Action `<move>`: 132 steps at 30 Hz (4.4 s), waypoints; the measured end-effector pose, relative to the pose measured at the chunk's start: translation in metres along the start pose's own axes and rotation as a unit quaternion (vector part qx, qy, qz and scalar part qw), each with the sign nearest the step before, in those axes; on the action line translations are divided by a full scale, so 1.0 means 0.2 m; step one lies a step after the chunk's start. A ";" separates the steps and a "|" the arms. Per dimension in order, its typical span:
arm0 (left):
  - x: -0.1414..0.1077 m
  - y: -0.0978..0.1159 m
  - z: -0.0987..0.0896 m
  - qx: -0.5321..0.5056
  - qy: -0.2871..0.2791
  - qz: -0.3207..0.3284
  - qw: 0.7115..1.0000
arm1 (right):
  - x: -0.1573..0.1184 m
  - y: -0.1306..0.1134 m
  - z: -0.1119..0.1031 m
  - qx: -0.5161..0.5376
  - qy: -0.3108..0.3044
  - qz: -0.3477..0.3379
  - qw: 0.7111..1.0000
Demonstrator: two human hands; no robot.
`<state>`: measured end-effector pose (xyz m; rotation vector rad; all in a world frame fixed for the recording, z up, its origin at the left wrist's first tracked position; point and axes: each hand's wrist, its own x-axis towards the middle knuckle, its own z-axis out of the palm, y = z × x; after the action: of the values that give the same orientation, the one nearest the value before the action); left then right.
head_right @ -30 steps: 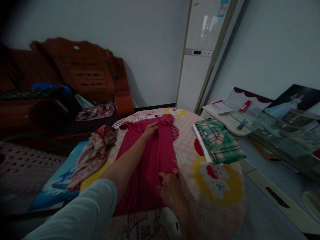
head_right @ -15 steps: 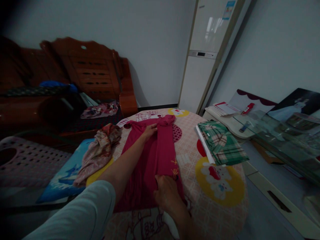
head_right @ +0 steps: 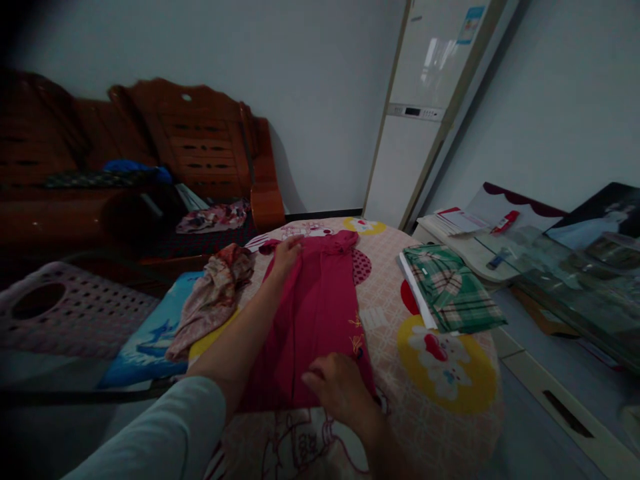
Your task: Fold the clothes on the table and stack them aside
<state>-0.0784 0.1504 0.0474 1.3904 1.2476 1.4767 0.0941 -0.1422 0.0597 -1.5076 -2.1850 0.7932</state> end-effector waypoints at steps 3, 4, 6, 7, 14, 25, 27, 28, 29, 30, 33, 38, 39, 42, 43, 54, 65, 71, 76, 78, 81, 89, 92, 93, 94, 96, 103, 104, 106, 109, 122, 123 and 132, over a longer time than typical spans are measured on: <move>-0.12 0.09 -0.06 0.136 -0.042 0.041 0.989 | 0.05 0.04 -0.10 0.060 0.015 0.033 0.998; -0.20 0.10 -0.05 0.191 -0.080 0.050 0.977 | 0.07 0.06 -0.13 0.087 0.021 0.042 0.995; -0.37 0.10 0.01 0.270 -0.174 0.073 0.944 | 0.13 0.12 -0.16 0.136 0.041 0.051 0.989; -0.46 0.09 0.05 0.290 -0.210 0.099 0.928 | 0.16 0.14 -0.17 0.153 0.056 0.054 0.985; -0.83 -0.01 0.23 0.428 -0.342 0.187 0.815 | 0.45 0.37 -0.23 0.168 0.168 0.026 0.971; -0.85 -0.02 0.21 0.471 -0.343 0.214 0.784 | 1.07 0.60 -0.37 -0.086 0.152 -0.023 0.984; -0.86 -0.02 0.20 0.470 -0.348 0.215 0.782 | 1.18 0.59 -0.38 -0.110 0.133 -0.017 0.985; -0.86 -0.02 0.20 0.467 -0.350 0.218 0.782 | 1.23 0.59 -0.38 -0.117 0.125 -0.012 0.985; -0.86 -0.03 0.20 0.464 -0.351 0.219 0.783 | 1.27 0.58 -0.38 -0.120 0.117 -0.005 0.986; -0.86 -0.03 0.20 0.462 -0.351 0.221 0.784 | 1.30 0.58 -0.39 -0.120 0.108 0.003 0.987; -0.86 -0.05 0.20 0.456 -0.349 0.222 0.788 | 1.35 0.56 -0.39 -0.115 0.090 0.015 0.989; -0.85 0.01 0.21 0.438 -0.363 0.205 0.796 | 1.27 0.47 -0.33 -0.118 0.156 0.007 0.981; -0.83 0.04 0.21 0.430 -0.366 0.198 0.801 | 1.25 0.45 -0.32 -0.112 0.162 0.007 0.980; -0.78 0.15 0.12 0.417 -0.351 0.144 0.826 | 1.20 0.40 -0.27 -0.080 0.151 -0.001 0.985; -0.76 0.19 0.08 0.423 -0.332 0.115 0.835 | 1.20 0.38 -0.25 -0.069 0.143 -0.001 0.987; -0.75 0.12 -0.23 0.549 -0.191 -0.059 0.811 | 1.52 0.22 -0.08 -0.087 0.123 0.051 0.987; -0.76 0.12 -0.24 0.500 -0.190 -0.053 0.843 | 1.68 0.15 -0.05 -0.118 0.144 0.129 0.974; -0.76 0.12 -0.22 0.483 -0.218 -0.037 0.847 | 1.64 0.17 -0.08 -0.129 0.148 0.118 0.973; -0.69 0.08 -0.32 0.338 -0.189 0.019 0.922 | 1.45 0.14 -0.13 -0.116 0.157 0.047 0.980; -0.66 0.09 -0.38 0.305 -0.149 0.024 0.940 | 1.30 0.13 -0.15 -0.093 0.162 0.004 0.982; -0.66 0.14 -0.44 0.297 -0.117 0.013 0.948 | 1.01 0.14 -0.19 -0.038 0.163 -0.052 0.984; -0.87 0.16 -0.42 0.233 -0.181 -0.030 0.955 | 0.26 0.14 -0.05 0.067 0.125 -0.069 0.987; -0.90 0.16 -0.45 0.205 -0.182 -0.044 0.961 | 0.11 0.05 0.05 0.041 0.070 -0.119 0.990; -0.90 0.16 -0.46 0.207 -0.186 -0.043 0.960 | 0.09 0.03 0.08 0.028 0.053 -0.133 0.989; -0.91 0.17 -0.47 0.215 -0.192 -0.042 0.957 | 0.07 0.00 0.11 0.008 0.038 -0.144 0.989; -0.92 0.16 -0.50 0.241 -0.200 -0.039 0.949 | 0.05 -0.03 0.16 -0.054 0.013 -0.161 0.985; -0.97 0.08 -0.50 0.275 -0.141 -0.018 0.951 | 0.04 -0.06 0.23 -0.207 0.024 -0.191 0.959; -0.98 0.07 -0.50 0.283 -0.144 -0.008 0.948 | 0.04 -0.06 0.23 -0.205 0.034 -0.192 0.959; -0.98 0.07 -0.49 0.309 -0.166 0.027 0.936 | 0.03 -0.06 0.24 -0.199 0.044 -0.192 0.960; -1.00 0.09 -0.49 0.364 -0.196 0.087 0.906 | 0.01 -0.06 0.23 -0.187 0.030 -0.194 0.963; -1.24 0.33 -0.52 0.328 -0.443 0.097 0.829 | -0.26 0.12 0.01 -0.229 -0.004 -0.086 0.970; -1.26 0.33 -0.52 0.338 -0.439 0.108 0.826 | -0.27 0.12 0.02 -0.250 -0.014 -0.082 0.965; -1.39 0.27 -0.52 0.427 -0.396 0.198 0.788 | -0.25 0.12 0.10 -0.324 0.048 -0.115 0.938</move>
<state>-0.1369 -0.1444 0.0336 2.6301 1.0857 0.3032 0.1185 -0.1862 0.0300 -1.4627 -2.6220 -0.1028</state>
